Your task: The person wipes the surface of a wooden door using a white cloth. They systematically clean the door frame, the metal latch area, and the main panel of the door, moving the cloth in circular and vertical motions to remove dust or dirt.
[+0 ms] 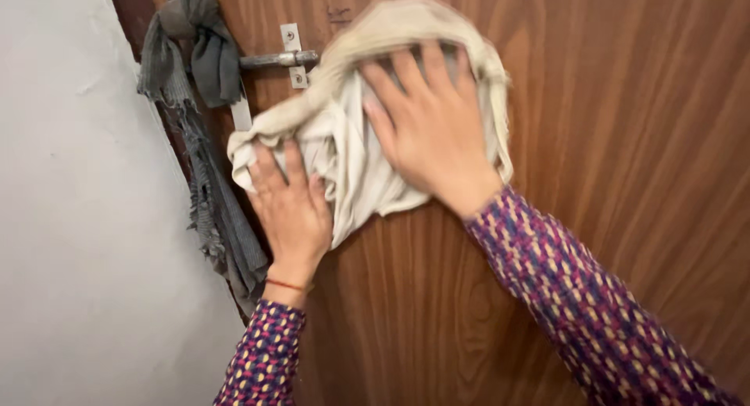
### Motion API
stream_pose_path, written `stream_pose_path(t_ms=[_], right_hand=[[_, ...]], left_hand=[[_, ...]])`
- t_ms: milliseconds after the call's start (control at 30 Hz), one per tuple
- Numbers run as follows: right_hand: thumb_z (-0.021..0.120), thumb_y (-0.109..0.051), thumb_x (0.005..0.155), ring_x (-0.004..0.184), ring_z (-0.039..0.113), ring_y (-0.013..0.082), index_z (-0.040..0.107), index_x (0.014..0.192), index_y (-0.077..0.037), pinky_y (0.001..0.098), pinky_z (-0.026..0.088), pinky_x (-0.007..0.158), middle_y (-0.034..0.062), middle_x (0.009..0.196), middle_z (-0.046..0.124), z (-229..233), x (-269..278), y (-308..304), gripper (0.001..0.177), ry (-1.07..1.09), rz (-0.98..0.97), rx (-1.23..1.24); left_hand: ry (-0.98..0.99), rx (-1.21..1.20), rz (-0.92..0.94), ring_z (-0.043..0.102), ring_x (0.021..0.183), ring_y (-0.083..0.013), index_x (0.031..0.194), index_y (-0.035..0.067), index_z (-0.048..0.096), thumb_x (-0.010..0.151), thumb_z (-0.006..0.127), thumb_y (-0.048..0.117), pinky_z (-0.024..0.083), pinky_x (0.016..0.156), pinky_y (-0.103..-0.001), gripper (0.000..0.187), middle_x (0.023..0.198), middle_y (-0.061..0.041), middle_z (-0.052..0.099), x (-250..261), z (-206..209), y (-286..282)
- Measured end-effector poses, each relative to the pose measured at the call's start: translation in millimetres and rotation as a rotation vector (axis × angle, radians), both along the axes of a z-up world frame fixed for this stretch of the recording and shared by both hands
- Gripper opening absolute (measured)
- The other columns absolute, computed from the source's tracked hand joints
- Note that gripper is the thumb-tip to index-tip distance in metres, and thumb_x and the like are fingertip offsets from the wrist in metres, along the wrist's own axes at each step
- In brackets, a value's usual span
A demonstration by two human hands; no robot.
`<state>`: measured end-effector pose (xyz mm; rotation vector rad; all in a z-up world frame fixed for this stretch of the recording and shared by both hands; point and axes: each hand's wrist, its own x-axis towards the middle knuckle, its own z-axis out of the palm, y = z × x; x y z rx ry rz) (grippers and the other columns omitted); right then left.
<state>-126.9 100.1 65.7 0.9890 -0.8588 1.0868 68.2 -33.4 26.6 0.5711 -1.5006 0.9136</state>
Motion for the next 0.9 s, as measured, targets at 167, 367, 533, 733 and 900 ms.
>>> stream_pose_path(t_ms=[167,367,533,733,900], right_hand=[[0.053,-0.027,0.111,0.124,0.054,0.0298,0.063,0.138,-0.010,0.0540,0.037,0.102,0.0087,0.133,0.062,69.9,13.2,-2.1,0.034,0.112,0.124,0.025],[0.055,-0.025,0.102,0.131,0.052,0.0315,0.062,0.136,-0.003,0.0553,0.033,0.110,0.0120,0.136,0.061,64.8,7.3,-5.5,0.041,0.193,0.105,0.081],[0.057,-0.026,0.092,0.141,0.043,0.0346,0.064,0.130,0.000,0.0587,0.024,0.119,0.0148,0.144,0.058,-4.5,3.3,-13.1,0.047,0.194,0.090,0.207],[0.060,-0.030,0.092,0.139,0.045,0.0329,0.069,0.124,-0.004,0.0583,0.031,0.114,0.0125,0.141,0.060,-26.9,-48.9,22.4,0.041,0.248,-0.110,0.280],[0.061,-0.029,0.103,0.111,0.061,0.0370,0.071,0.125,-0.009,0.0541,0.043,0.093,0.0152,0.120,0.069,19.3,-72.0,60.4,0.032,0.152,-0.095,0.038]], left_hand=[[-0.081,-0.029,-0.022,0.035,0.139,-0.0456,0.158,0.007,0.044,0.101,0.053,0.025,0.024,0.119,-0.057,0.060,0.158,-0.019,0.041,-12.5,19.6,20.9],[-0.128,-0.091,-0.165,0.027,0.148,-0.0481,0.154,-0.003,0.041,0.092,0.058,0.028,0.022,0.121,-0.058,0.072,0.158,-0.025,0.038,-30.2,21.6,37.9],[-0.179,-0.047,-0.163,0.023,0.151,-0.0476,0.153,-0.002,0.043,0.095,0.061,0.034,0.019,0.122,-0.059,0.070,0.159,-0.026,0.037,-39.4,5.2,40.0],[-0.355,-0.050,-0.087,0.033,0.152,-0.0394,0.153,0.002,0.046,0.099,0.054,0.032,0.018,0.126,-0.056,0.063,0.159,-0.021,0.045,-50.2,3.9,56.8],[-0.299,-0.263,-0.125,0.035,0.146,-0.0482,0.149,-0.006,0.046,0.104,0.053,0.035,0.020,0.123,-0.058,0.061,0.153,-0.030,0.044,-89.3,83.9,76.1]])
